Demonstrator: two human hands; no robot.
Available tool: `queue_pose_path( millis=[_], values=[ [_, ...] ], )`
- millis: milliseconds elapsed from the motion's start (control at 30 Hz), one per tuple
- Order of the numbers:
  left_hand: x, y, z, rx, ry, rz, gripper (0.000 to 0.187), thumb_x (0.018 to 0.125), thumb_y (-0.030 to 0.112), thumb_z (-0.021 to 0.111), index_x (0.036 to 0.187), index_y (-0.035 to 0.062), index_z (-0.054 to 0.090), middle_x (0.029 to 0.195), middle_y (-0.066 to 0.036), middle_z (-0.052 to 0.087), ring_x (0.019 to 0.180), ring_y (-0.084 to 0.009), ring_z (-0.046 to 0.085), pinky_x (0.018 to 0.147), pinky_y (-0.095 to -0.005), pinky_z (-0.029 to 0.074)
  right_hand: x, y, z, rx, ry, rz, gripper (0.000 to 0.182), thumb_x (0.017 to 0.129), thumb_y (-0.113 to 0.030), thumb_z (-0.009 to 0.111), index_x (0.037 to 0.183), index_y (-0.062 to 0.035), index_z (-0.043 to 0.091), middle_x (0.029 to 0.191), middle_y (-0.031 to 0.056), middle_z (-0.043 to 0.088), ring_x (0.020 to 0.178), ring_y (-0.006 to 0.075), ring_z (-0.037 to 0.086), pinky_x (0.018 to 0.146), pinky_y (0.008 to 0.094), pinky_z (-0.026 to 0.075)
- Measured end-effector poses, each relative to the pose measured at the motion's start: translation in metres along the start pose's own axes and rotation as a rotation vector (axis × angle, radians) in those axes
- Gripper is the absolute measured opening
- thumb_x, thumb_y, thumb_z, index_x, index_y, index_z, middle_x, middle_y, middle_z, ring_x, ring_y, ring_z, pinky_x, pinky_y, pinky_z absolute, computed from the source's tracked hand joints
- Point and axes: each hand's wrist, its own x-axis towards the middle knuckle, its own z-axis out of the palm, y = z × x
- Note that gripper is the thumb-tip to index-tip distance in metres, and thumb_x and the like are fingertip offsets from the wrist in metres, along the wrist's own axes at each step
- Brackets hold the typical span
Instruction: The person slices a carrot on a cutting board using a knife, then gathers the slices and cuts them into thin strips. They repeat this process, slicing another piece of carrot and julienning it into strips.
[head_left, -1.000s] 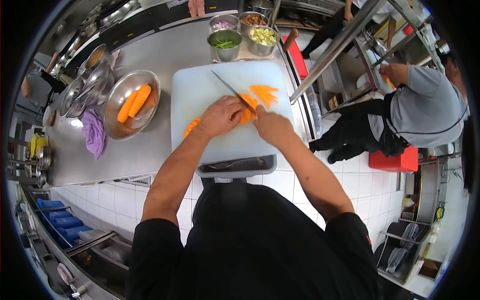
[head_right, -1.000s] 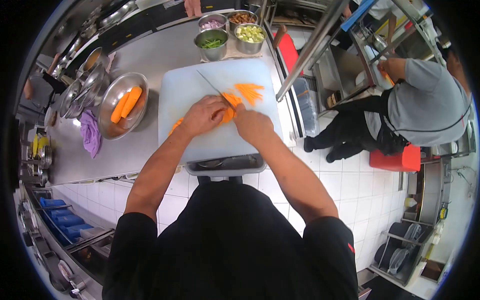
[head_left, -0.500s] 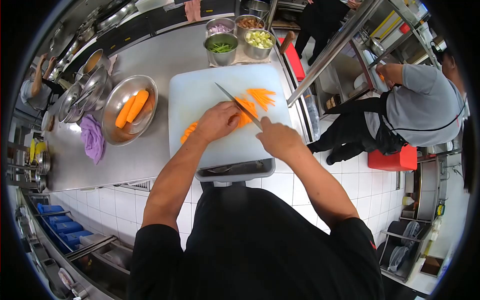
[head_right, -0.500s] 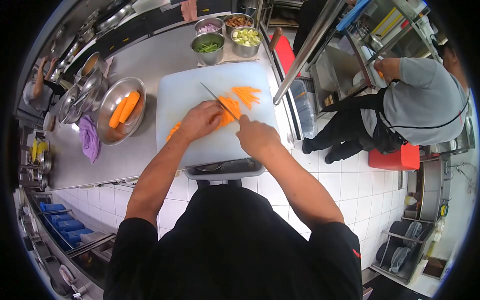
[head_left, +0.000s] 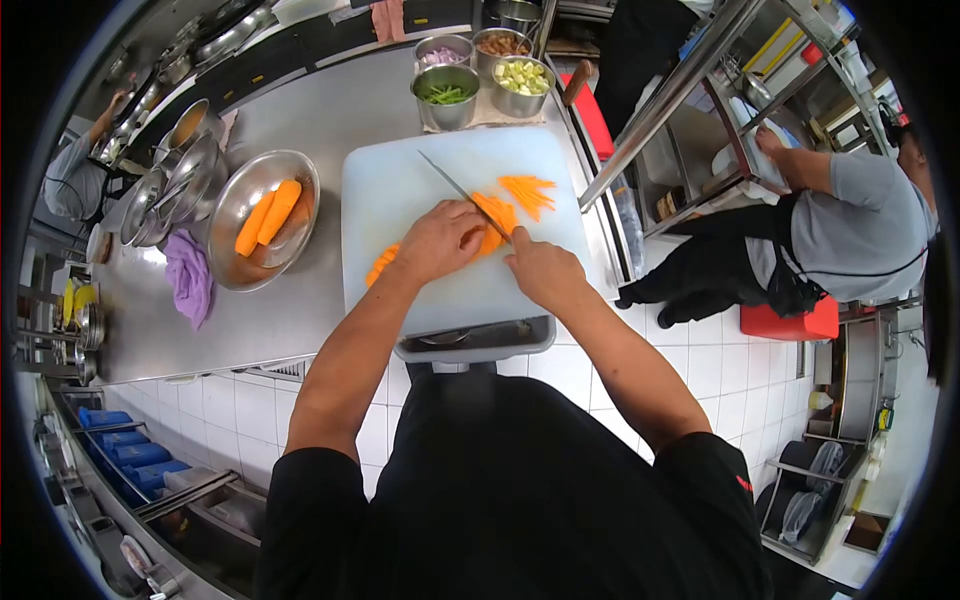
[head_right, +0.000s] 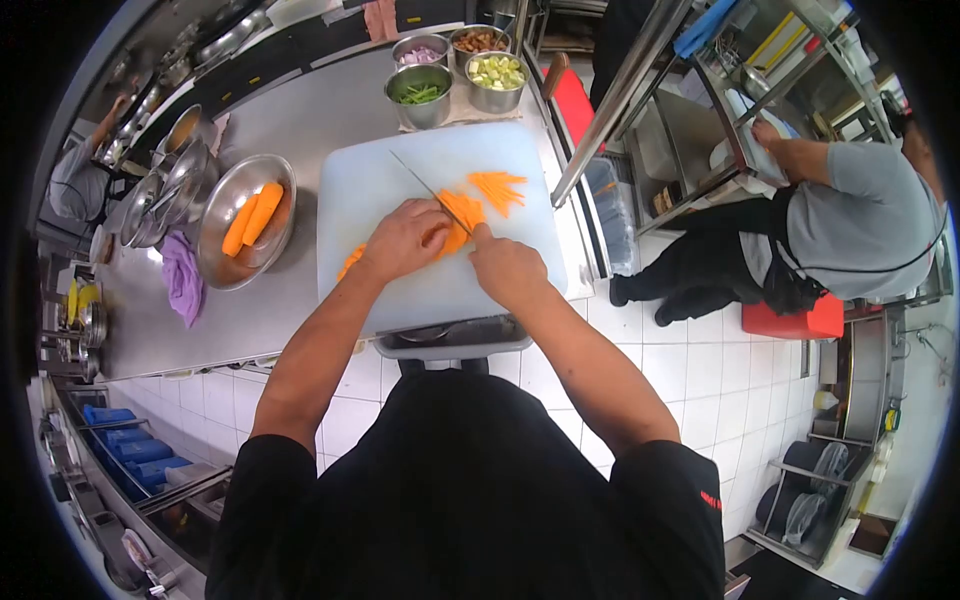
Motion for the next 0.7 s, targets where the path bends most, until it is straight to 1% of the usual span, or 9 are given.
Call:
queue_pose_path(
  millis=[100, 167, 233, 300, 400, 467, 567, 667, 700],
  values=[
    [-0.001, 0.005, 0.002, -0.009, 0.063, -0.049, 0.016, 0.084, 0.012, 0.069, 0.100, 0.0091, 0.069, 0.107, -0.006, 0.067, 0.103, -0.0281, 0.065, 0.089, -0.0402, 0.057, 0.002, -0.006, -0.026, -0.050, -0.046, 0.009, 0.033, 0.102, -0.031, 0.057, 0.117, -0.0023, 0.050, 0.097, 0.0226, 0.074, 0.091, 0.0406, 0.074, 0.079, 0.0517, 0.058],
    [-0.002, 0.002, 0.004, -0.020, 0.027, -0.052, 0.016, 0.084, 0.012, 0.069, 0.099, 0.0093, 0.069, 0.107, -0.006, 0.068, 0.103, -0.0284, 0.065, 0.089, -0.0407, 0.057, -0.018, -0.004, -0.030, -0.052, -0.030, 0.009, 0.033, 0.102, -0.031, 0.058, 0.116, -0.0021, 0.050, 0.095, 0.0220, 0.074, 0.088, 0.0405, 0.074, 0.077, 0.0522, 0.058],
    [-0.001, -0.002, 0.001, -0.026, 0.025, -0.043, 0.015, 0.083, 0.013, 0.070, 0.097, 0.0094, 0.069, 0.107, -0.006, 0.068, 0.102, -0.0286, 0.065, 0.088, -0.0409, 0.057, -0.025, 0.000, -0.017, -0.051, -0.044, 0.031, 0.033, 0.102, -0.031, 0.058, 0.115, -0.0019, 0.051, 0.092, 0.0207, 0.074, 0.086, 0.0409, 0.074, 0.076, 0.0529, 0.058],
    [-0.002, 0.000, 0.002, -0.039, 0.048, -0.019, 0.013, 0.083, 0.013, 0.071, 0.095, 0.0093, 0.070, 0.106, -0.006, 0.068, 0.102, -0.0289, 0.065, 0.089, -0.0407, 0.057, -0.009, 0.006, 0.004, -0.011, 0.028, -0.006, 0.033, 0.102, -0.031, 0.058, 0.116, -0.0018, 0.051, 0.093, 0.0207, 0.075, 0.086, 0.0412, 0.074, 0.076, 0.0526, 0.058],
    [0.000, -0.002, 0.004, -0.001, 0.112, 0.073, 0.012, 0.083, 0.013, 0.071, 0.093, 0.0095, 0.070, 0.104, -0.006, 0.069, 0.101, -0.0286, 0.065, 0.089, -0.0400, 0.056, 0.000, 0.003, 0.004, -0.011, 0.037, -0.028, 0.033, 0.101, -0.031, 0.059, 0.116, -0.0021, 0.050, 0.091, 0.0210, 0.074, 0.086, 0.0415, 0.074, 0.075, 0.0527, 0.058],
    [0.003, -0.001, 0.002, 0.010, 0.099, 0.065, 0.012, 0.083, 0.013, 0.072, 0.093, 0.0092, 0.070, 0.104, -0.005, 0.069, 0.100, -0.0287, 0.065, 0.089, -0.0400, 0.056, -0.007, -0.006, -0.024, -0.053, 0.007, -0.016, 0.032, 0.101, -0.030, 0.059, 0.116, -0.0023, 0.050, 0.090, 0.0210, 0.074, 0.086, 0.0408, 0.074, 0.075, 0.0525, 0.058],
    [0.002, 0.000, 0.001, 0.002, 0.084, 0.009, 0.012, 0.083, 0.013, 0.072, 0.094, 0.0089, 0.070, 0.104, -0.005, 0.069, 0.101, -0.0288, 0.064, 0.089, -0.0405, 0.056, -0.028, -0.005, -0.023, -0.039, -0.071, 0.049, 0.033, 0.101, -0.029, 0.059, 0.118, -0.0020, 0.051, 0.093, 0.0215, 0.074, 0.089, 0.0396, 0.074, 0.076, 0.0518, 0.058],
    [-0.005, 0.003, 0.002, -0.014, 0.042, -0.028, 0.011, 0.083, 0.013, 0.072, 0.094, 0.0086, 0.070, 0.106, -0.005, 0.069, 0.102, -0.0288, 0.064, 0.088, -0.0406, 0.056, -0.008, 0.004, 0.009, 0.011, 0.027, 0.009, 0.034, 0.102, -0.030, 0.058, 0.120, -0.0021, 0.051, 0.097, 0.0211, 0.074, 0.091, 0.0390, 0.074, 0.078, 0.0507, 0.058],
    [-0.001, 0.001, 0.002, -0.009, 0.035, -0.027, 0.011, 0.083, 0.013, 0.072, 0.093, 0.0085, 0.070, 0.106, -0.005, 0.069, 0.103, -0.0287, 0.064, 0.088, -0.0405, 0.056, 0.000, 0.002, 0.002, -0.023, 0.023, -0.001, 0.034, 0.102, -0.030, 0.057, 0.120, -0.0022, 0.051, 0.096, 0.0213, 0.074, 0.091, 0.0392, 0.074, 0.077, 0.0509, 0.058]
  ],
)
